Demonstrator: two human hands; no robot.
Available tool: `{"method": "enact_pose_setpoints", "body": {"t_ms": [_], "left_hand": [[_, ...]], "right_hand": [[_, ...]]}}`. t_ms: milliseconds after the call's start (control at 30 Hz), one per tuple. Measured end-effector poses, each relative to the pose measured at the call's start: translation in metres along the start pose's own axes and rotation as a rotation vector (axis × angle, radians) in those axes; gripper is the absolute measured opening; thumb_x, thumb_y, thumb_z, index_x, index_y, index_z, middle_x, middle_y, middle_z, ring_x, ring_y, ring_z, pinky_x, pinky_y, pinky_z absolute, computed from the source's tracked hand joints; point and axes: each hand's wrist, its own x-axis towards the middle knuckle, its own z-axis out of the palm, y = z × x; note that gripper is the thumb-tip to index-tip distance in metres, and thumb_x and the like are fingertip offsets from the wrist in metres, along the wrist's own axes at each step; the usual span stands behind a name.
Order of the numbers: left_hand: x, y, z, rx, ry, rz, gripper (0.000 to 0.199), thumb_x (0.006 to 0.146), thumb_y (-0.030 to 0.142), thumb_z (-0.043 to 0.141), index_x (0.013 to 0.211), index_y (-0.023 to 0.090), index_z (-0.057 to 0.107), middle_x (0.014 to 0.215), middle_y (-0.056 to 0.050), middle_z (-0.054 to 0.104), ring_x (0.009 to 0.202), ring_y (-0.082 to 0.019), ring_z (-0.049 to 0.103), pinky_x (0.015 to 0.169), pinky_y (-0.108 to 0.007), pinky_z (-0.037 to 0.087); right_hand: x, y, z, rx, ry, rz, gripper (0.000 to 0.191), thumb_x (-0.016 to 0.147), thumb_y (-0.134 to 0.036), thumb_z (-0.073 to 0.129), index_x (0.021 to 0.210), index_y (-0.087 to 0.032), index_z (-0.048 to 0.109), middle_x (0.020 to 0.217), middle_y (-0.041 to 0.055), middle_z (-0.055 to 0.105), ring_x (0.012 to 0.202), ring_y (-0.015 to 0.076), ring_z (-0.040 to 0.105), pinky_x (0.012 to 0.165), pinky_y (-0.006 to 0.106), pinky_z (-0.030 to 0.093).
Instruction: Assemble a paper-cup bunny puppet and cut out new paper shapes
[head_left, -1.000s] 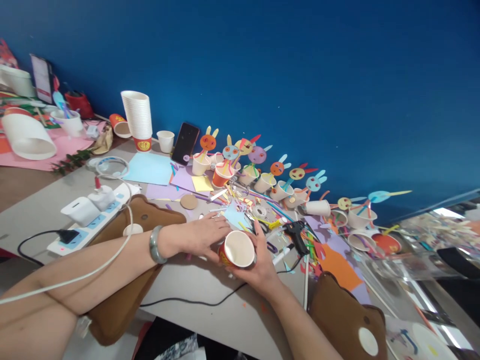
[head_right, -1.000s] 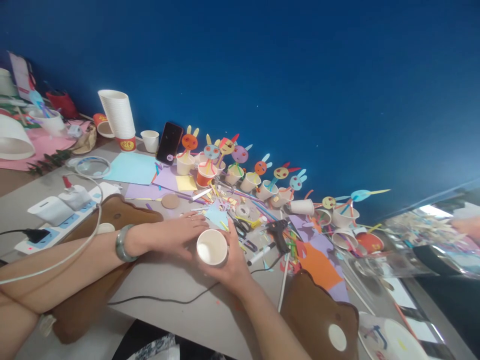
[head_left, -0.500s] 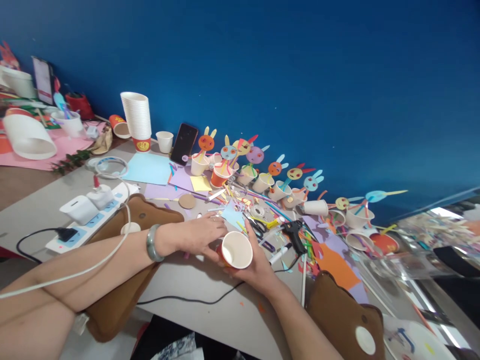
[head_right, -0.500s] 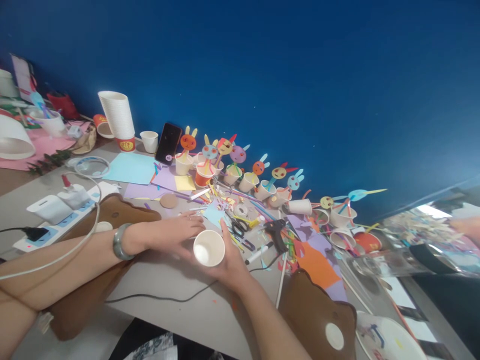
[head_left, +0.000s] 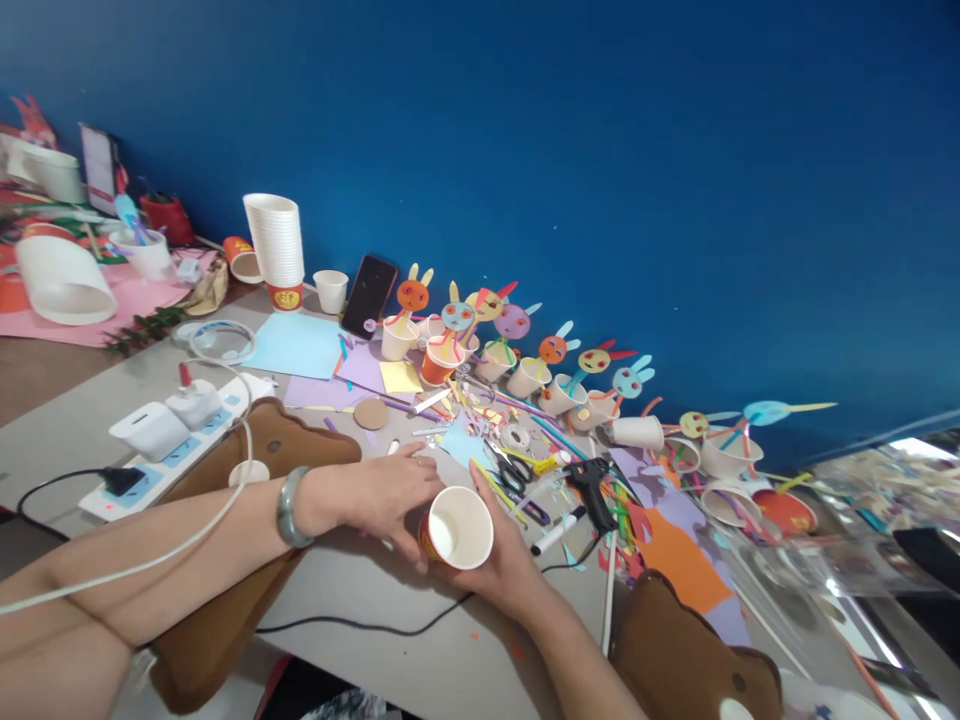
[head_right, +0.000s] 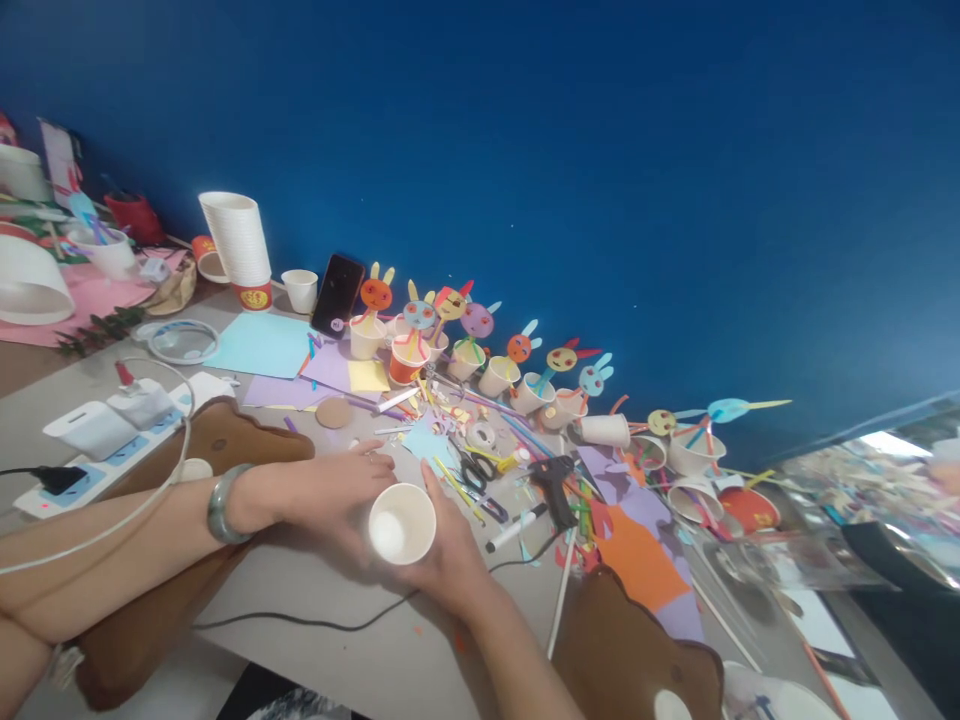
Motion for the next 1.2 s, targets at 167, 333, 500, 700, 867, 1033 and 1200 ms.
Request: {"method": "enact_pose_setpoints", "body": {"t_ms": [167,333,500,700,867,1033,1200], "left_hand": [[-0.003,-0.009,0.014,-0.020,0.018,0.016,0.067,0.071,0.072,0.088,0.109,0.020,0.071,0.101,-0.007,0.070,0.098,-0.029,0.064,0.112,-0.048,0.039],[-0.004,-0.012,0.016,-0.072,0.040,0.010,0.068,0.071,0.068,0.090,0.115,0.020,0.071,0.105,-0.008,0.071,0.101,-0.029,0.065,0.110,-0.046,0.039],[-0.002,-0.010,0.007,-0.169,0.020,0.008,0.081,0.068,0.062,0.094,0.133,0.022,0.067,0.113,-0.009,0.074,0.107,-0.034,0.067,0.112,-0.050,0.041],[-0.005,-0.007,-0.007,-0.470,0.017,0.056,0.075,0.069,0.055,0.094,0.130,0.021,0.066,0.130,-0.010,0.073,0.116,-0.031,0.069,0.097,-0.039,0.053],[-0.007,-0.001,-0.016,-0.379,-0.025,0.002,0.062,0.069,0.049,0.093,0.118,0.020,0.067,0.116,-0.008,0.076,0.105,-0.028,0.071,0.087,-0.035,0.054],[-0.009,0.007,-0.020,-0.323,-0.053,0.001,0.056,0.072,0.053,0.089,0.110,0.020,0.065,0.106,-0.005,0.075,0.095,-0.025,0.070,0.080,-0.034,0.052],[-0.009,0.006,-0.014,-0.329,-0.076,-0.020,0.056,0.073,0.052,0.087,0.112,0.020,0.063,0.109,-0.006,0.074,0.096,-0.025,0.070,0.080,-0.034,0.051]], "right_hand": [[0.000,0.000,0.001,-0.039,-0.031,-0.021,0.135,0.067,-0.045,0.097,0.176,-0.023,0.021,0.174,0.0205,0.040,0.159,0.0450,0.043,0.128,0.063,0.042],[0.007,-0.006,0.001,-0.043,-0.063,-0.051,0.133,0.068,-0.057,0.095,0.176,-0.023,0.024,0.174,0.0208,0.039,0.158,0.0457,0.044,0.128,0.064,0.041],[0.011,-0.005,0.004,-0.054,-0.062,-0.123,0.128,0.071,-0.060,0.093,0.174,-0.022,0.028,0.172,0.0202,0.043,0.158,0.0449,0.044,0.129,0.065,0.039],[0.010,-0.013,0.001,-0.110,-0.035,-0.213,0.113,0.079,-0.054,0.089,0.172,-0.022,0.032,0.169,0.0196,0.048,0.153,0.0423,0.050,0.125,0.060,0.043],[0.012,-0.022,-0.008,-0.203,-0.110,-0.269,0.055,0.087,-0.035,0.077,0.139,-0.020,0.065,0.134,0.0165,0.072,0.121,0.0345,0.069,0.105,0.051,0.057],[0.014,-0.020,-0.006,-0.258,-0.102,-0.296,0.037,0.090,-0.030,0.072,0.125,-0.018,0.067,0.120,0.0160,0.074,0.110,0.0315,0.069,0.098,0.047,0.058],[0.014,-0.017,-0.001,-0.238,-0.053,-0.303,0.030,0.093,-0.033,0.071,0.120,-0.020,0.068,0.118,0.0156,0.075,0.108,0.0311,0.069,0.096,0.046,0.058]]}}
